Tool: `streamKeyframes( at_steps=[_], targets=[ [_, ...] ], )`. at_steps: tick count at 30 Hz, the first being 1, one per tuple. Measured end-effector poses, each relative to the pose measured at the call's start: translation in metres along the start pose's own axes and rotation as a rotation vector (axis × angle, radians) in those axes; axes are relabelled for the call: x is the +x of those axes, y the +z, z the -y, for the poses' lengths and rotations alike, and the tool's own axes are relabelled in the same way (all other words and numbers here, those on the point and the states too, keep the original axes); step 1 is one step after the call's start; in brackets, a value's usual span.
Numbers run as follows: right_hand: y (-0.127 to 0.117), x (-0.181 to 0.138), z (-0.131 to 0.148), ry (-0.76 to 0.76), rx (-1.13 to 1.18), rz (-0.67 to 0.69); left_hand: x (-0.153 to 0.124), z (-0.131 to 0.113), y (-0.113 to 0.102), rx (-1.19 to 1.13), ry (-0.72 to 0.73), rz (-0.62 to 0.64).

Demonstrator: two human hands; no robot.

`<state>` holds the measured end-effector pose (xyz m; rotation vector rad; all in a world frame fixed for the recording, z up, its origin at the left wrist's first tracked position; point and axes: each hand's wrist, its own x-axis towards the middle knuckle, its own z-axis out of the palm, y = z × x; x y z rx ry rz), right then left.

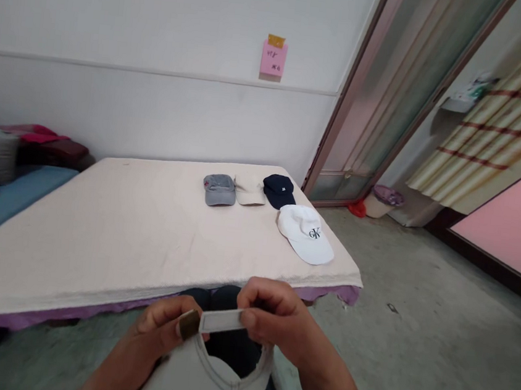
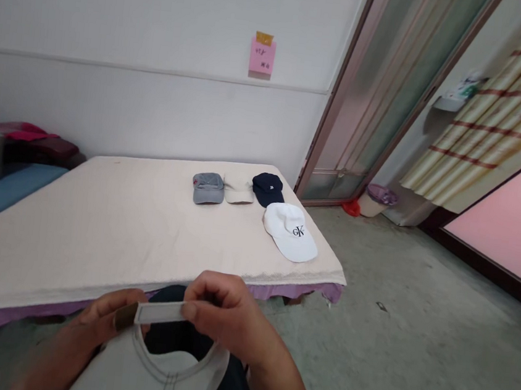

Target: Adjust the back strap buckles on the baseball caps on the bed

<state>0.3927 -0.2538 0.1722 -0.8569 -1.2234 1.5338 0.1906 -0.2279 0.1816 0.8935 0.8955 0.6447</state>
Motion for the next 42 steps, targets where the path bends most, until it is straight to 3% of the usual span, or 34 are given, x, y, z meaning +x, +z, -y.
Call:
streamKeyframes(
  at_steps=[9,25,34,42],
  targets=[
    [0.0010,0.0041,-0.0027,0.011,0.084,-0.019,0.0008,-0.0001,0.0013,0.033,0.006,0.032],
    [-0.0041,0.0012,0.0055,0.097,-0.067,0.070,0.0040,0.0038,-0.0029,0.148,-0.020,-0.010],
    [-0.0044,0.0035,0.0015,0.123,0.193,0.158,0.0053,-0.0004,-0.0025,0.187,0.016,0.109],
    [-0.0064,0.0031,0.0048,0.141,0.074,0.183,0.0056,-0.0010,-0.0023,0.204,0.004,0.128]
  ],
)
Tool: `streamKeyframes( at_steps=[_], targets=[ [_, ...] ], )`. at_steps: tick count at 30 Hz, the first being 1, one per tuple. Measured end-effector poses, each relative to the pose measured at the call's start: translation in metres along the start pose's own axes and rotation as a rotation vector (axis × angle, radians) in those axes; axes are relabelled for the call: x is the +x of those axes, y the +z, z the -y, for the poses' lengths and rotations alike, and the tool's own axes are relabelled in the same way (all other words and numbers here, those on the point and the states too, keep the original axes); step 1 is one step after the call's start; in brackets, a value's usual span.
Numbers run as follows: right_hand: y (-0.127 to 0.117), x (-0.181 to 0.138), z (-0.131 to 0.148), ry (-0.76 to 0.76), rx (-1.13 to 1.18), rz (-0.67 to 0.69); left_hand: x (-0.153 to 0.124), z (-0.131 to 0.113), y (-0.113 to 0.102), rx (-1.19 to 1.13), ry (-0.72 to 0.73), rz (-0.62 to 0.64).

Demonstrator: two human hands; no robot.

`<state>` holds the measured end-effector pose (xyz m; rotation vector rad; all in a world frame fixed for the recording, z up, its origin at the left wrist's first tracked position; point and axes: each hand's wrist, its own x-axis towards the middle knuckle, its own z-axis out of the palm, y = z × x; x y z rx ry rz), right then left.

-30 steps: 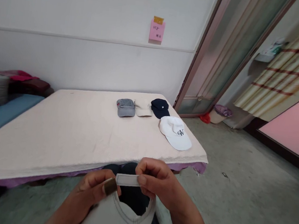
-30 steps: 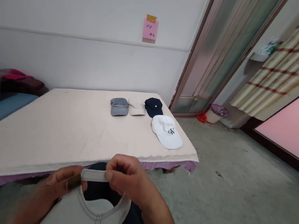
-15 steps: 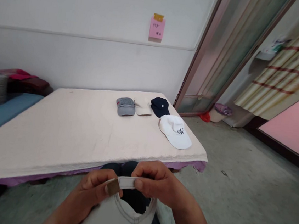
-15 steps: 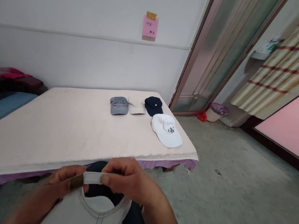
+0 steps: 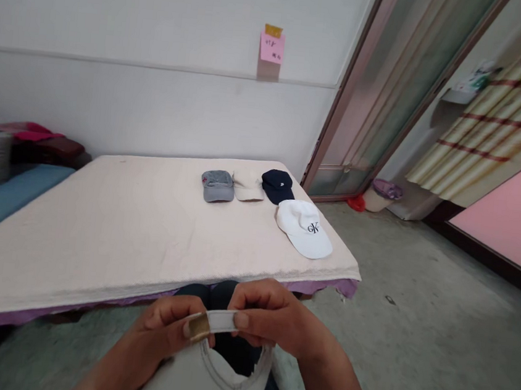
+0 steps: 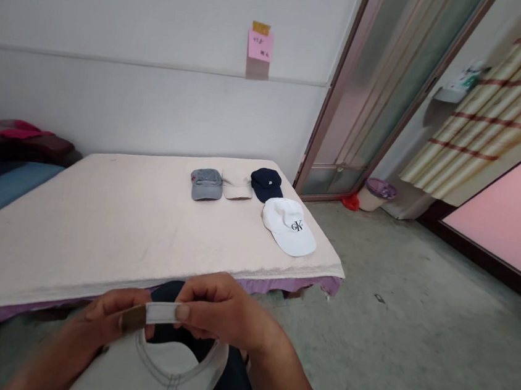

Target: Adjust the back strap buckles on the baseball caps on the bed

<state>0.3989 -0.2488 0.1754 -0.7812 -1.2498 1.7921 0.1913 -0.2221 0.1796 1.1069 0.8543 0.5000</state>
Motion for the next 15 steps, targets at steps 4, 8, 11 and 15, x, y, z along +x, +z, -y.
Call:
streamKeyframes(
  at_steps=[4,8,11,15],
  targets=[
    [-0.0021,-0.0006,0.0028,-0.014,-0.079,0.009,0.0017,-0.0009,0.0004,0.016,-0.012,-0.004],
    [0.0004,0.0003,0.0048,-0.016,-0.151,-0.021,0.0019,-0.0020,0.0014,0.013,-0.001,-0.004],
    [0.0019,0.0006,0.0051,-0.017,-0.124,-0.014,0.0022,-0.0024,0.0017,0.006,0.007,0.006],
    [0.0004,0.0001,0.0048,-0.022,-0.092,0.014,0.0033,-0.0027,0.0026,0.005,-0.026,-0.018]
  ],
)
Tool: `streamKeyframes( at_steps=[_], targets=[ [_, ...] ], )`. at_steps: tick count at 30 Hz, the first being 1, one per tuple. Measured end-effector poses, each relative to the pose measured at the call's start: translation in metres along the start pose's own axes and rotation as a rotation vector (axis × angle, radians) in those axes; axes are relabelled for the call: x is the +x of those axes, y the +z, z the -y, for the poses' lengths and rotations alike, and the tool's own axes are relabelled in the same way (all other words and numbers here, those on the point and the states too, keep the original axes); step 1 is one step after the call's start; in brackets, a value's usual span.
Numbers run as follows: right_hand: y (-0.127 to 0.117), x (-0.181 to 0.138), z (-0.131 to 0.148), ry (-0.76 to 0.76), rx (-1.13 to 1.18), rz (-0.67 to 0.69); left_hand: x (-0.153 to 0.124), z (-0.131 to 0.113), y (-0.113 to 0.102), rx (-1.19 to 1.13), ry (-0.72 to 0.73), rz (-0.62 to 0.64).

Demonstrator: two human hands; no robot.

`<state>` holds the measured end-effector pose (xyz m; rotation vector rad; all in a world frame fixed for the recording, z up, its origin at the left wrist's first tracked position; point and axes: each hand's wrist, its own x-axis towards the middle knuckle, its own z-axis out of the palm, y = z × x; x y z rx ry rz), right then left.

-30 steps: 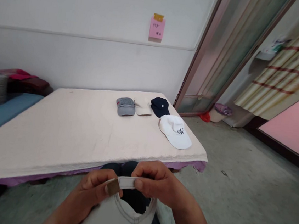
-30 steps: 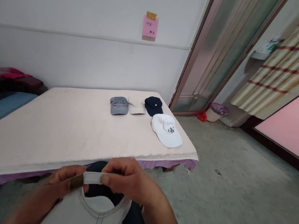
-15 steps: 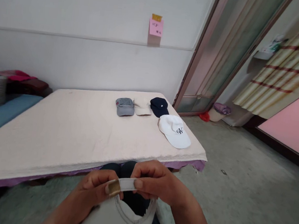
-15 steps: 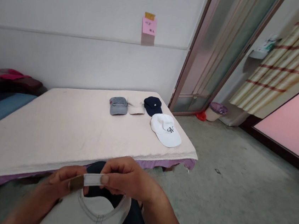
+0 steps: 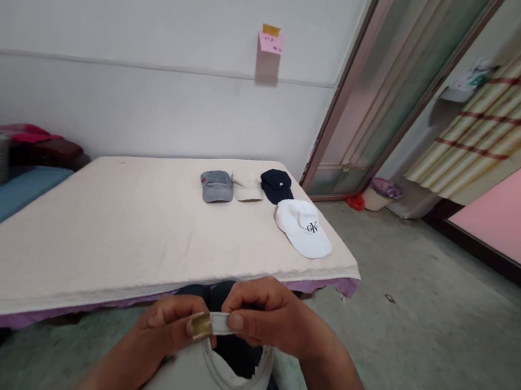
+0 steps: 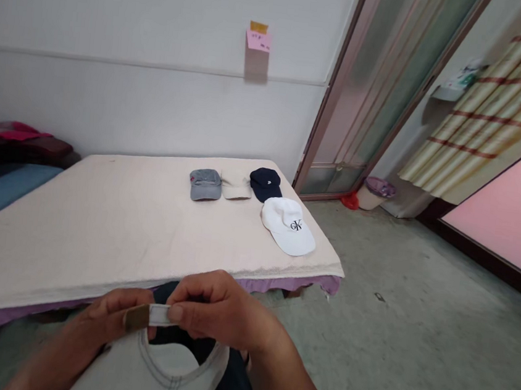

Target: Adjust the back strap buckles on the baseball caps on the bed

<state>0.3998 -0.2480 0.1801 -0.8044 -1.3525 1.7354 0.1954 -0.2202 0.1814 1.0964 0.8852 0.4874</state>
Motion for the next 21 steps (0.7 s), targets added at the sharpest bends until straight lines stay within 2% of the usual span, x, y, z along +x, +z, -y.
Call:
streamKeyframes(
  at_steps=[9,14,21],
  targets=[
    [-0.001,0.002,0.007,-0.005,-0.084,0.002,0.001,-0.005,0.004,0.015,-0.012,0.106],
    [-0.001,0.002,0.012,-0.009,-0.196,0.003,0.001,-0.002,0.001,0.055,-0.023,-0.043],
    [0.002,0.005,0.019,-0.030,-0.324,-0.079,0.000,-0.006,0.003,0.054,-0.058,-0.024]
  ],
)
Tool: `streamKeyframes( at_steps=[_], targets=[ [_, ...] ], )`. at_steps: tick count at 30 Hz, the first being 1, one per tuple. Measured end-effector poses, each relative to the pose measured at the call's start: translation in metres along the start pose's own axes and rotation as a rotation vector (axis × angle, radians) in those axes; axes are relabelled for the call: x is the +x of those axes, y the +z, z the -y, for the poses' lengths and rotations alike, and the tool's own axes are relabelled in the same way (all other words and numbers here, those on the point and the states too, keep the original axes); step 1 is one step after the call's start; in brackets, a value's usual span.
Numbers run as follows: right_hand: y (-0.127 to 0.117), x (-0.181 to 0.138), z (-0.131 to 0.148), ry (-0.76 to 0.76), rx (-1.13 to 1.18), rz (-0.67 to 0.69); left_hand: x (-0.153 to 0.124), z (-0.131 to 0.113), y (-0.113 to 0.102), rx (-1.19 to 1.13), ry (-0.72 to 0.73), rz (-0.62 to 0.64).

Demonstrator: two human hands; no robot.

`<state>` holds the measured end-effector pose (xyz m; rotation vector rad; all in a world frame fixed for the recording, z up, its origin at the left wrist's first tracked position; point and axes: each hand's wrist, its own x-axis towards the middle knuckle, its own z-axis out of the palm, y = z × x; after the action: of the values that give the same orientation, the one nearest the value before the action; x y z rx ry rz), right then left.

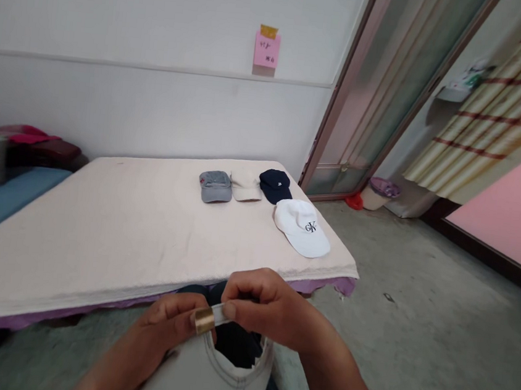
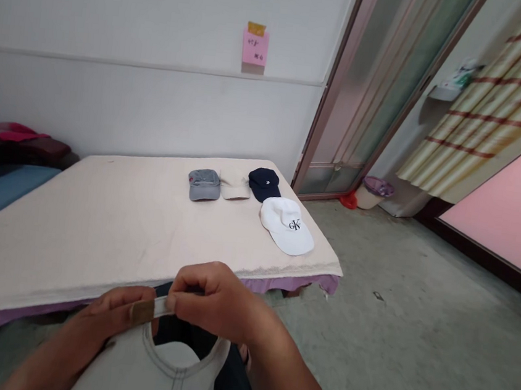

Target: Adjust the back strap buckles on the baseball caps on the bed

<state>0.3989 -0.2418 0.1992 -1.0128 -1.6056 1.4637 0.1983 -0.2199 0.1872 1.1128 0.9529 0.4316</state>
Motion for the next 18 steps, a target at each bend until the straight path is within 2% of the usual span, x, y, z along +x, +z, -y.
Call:
streamKeyframes(
  at_steps=[5,9,15,18],
  targets=[
    [0.0001,0.0002,-0.0005,0.033,0.035,0.025,0.0004,0.0005,0.0009,-0.014,0.009,0.029],
    [-0.0016,-0.0022,-0.0025,0.048,0.061,0.090,0.0006,0.0010,0.0015,-0.026,0.022,-0.012],
    [-0.0009,-0.0008,-0.0034,0.081,0.169,0.020,0.0034,-0.0004,0.0006,-0.012,0.043,0.024],
    [0.0004,0.0001,-0.0070,0.090,0.192,0.031,0.0033,-0.0004,0.0006,-0.052,0.026,0.045]
  ],
)
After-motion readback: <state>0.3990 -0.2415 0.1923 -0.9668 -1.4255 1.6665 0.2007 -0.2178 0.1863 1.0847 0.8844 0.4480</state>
